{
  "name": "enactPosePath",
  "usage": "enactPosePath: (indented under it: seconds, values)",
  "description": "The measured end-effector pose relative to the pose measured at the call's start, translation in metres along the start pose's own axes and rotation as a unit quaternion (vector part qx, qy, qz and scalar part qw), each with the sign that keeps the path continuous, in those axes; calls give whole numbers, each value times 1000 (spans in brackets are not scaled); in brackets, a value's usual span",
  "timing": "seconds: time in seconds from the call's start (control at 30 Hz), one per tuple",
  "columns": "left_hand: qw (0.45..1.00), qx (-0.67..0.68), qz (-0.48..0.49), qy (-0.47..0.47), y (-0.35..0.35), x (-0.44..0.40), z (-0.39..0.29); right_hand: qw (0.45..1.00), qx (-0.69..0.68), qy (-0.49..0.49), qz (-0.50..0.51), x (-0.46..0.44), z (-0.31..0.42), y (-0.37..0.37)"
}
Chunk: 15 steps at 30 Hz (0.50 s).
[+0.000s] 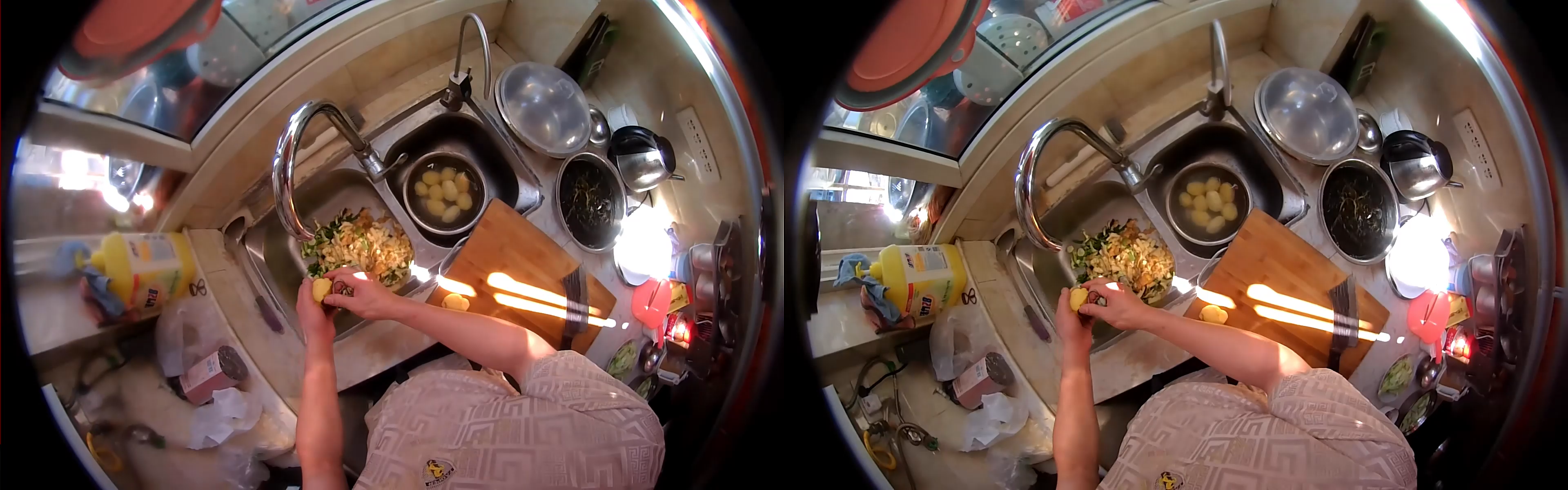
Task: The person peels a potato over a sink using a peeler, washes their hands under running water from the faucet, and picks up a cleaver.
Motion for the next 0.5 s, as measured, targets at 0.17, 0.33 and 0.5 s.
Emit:
enactPosePath:
  seconds: [0.17,0.33,0.5]
  values:
    - [990,-111,39,-74,16,-5,-16,987,-116,-84,74,-7,-16,-6]
    - [988,63,58,129,-1,10,1,918,-340,-203,-2,-7,-40,5]
    - [999,-7,-18,45,18,1,6,992,-51,-100,54,0,-12,-3]
Point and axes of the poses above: each hand's wrist, its own x-axis away from the middle knuckle, its own y-axis out of the back of the hand, z = x × y, the point moved 7 cm from there along -x, towards the middle knuckle, and after that the axes turned 13 degrees about x, right-handed, at the moved point
